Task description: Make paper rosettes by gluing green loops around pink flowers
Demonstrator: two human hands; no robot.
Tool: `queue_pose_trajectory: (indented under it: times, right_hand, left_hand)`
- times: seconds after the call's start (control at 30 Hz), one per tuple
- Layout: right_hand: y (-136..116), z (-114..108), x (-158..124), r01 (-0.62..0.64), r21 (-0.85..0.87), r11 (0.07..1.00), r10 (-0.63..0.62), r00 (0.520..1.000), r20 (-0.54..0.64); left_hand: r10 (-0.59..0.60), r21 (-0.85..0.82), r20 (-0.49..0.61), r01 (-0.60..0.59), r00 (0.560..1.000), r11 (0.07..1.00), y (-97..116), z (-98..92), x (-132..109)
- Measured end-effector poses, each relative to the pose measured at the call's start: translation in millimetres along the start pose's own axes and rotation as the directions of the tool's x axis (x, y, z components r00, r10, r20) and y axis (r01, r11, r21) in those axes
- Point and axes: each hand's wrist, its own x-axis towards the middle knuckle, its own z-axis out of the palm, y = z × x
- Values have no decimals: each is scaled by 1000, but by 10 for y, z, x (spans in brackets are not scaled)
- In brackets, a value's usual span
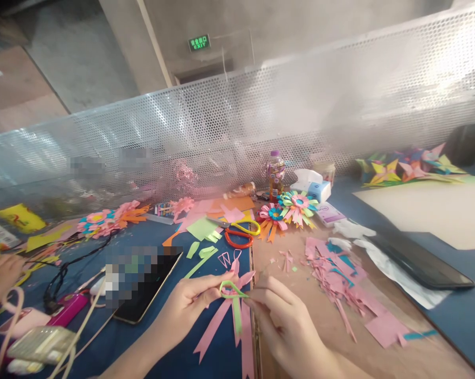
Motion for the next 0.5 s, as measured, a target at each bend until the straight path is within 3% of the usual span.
queue_pose_trajectory:
  times: [0.17,0.5]
  right_hand:
    - [-9,-3,-2,-11,26,1000,11,1000,9]
    - [16,-1,-10,-28,36,999,27,999,26]
  left_hand:
    - [58,66,-15,-57,998,996,16,16,-12]
    - [56,55,8,-56,998,997,21,9,-10]
